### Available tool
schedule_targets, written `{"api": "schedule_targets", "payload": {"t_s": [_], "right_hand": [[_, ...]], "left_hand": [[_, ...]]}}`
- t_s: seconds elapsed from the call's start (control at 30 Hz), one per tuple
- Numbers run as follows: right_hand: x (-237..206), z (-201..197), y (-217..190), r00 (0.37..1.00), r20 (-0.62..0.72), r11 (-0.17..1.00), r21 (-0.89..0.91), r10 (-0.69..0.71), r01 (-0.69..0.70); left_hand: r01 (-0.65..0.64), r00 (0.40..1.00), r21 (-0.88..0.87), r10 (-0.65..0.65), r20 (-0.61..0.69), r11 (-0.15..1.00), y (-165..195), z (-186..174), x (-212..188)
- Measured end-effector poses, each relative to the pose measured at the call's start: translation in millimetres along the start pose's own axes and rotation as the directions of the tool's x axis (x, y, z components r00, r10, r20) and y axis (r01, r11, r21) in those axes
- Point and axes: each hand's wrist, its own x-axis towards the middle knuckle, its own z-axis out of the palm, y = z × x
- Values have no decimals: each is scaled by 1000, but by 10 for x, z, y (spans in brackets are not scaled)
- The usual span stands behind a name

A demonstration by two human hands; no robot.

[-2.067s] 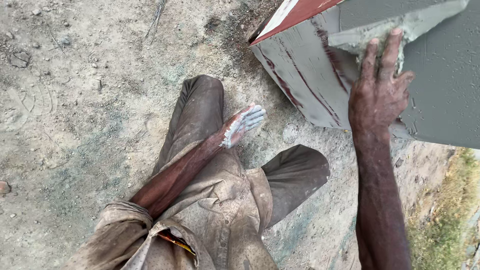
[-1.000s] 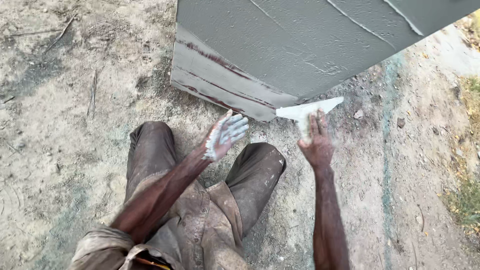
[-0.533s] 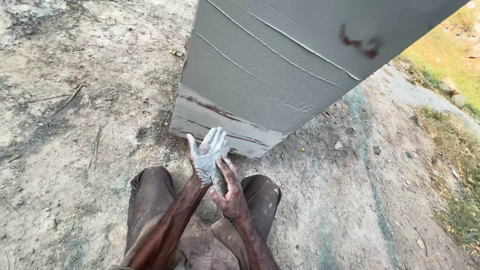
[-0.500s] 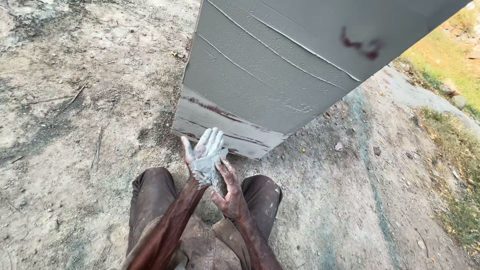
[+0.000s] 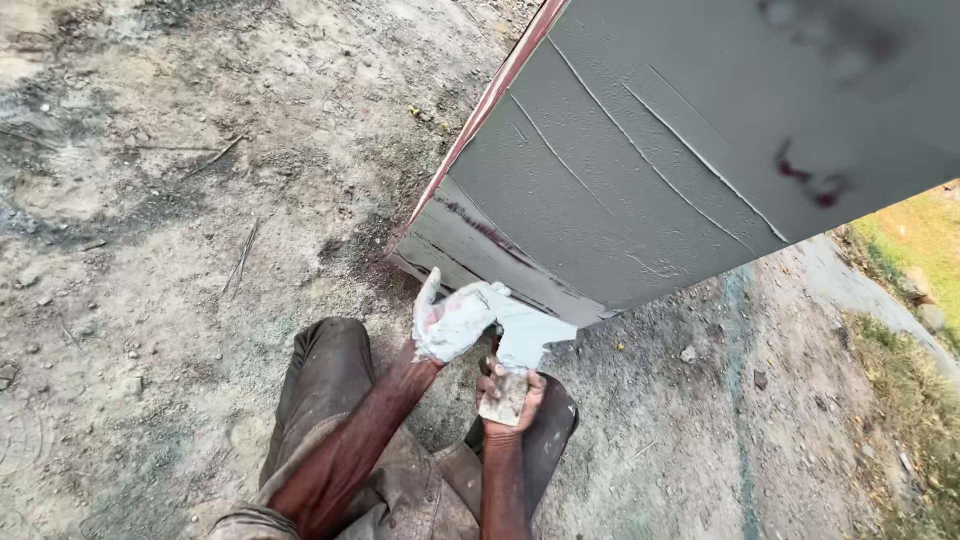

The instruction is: The person applies cement plaster to a vertical pillar using a trowel, smoothing the surface in repeated upward and downward strokes. The person occasionally scrapes excess material from the trowel with their hand.

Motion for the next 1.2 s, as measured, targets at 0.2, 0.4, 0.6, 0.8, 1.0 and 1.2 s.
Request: {"api": "schedule_targets", "payload": {"t_s": [0.2,0.4,0.6,0.8,1.0,1.2], "right_hand": [[-139,230,-723,965,-230,958,-281,-128,61],[808,1780,-1253,974,118,-360,-932,-193,41],[2104,2825,-764,854,259,-800,542,451,258],[2504,2886,-526,776,217,-602,760,592,246],[2522,2871,-479,789,197,-597,762,581,250],[2571,2841,-440,775,193,-580,772,602,259]], "left_hand": [[-238,968,6,237,-80,971,294,373,-151],[-457,757,307,546,-358,835,391,171,-499],[-540,568,381,659,-494,751,351,198,-664],[-547,452,461,710,-540,699,369,337,-722],[-556,522,394,676,-519,732,441,314,-787],[-539,564,396,668,-486,743,428,190,-847]]}}
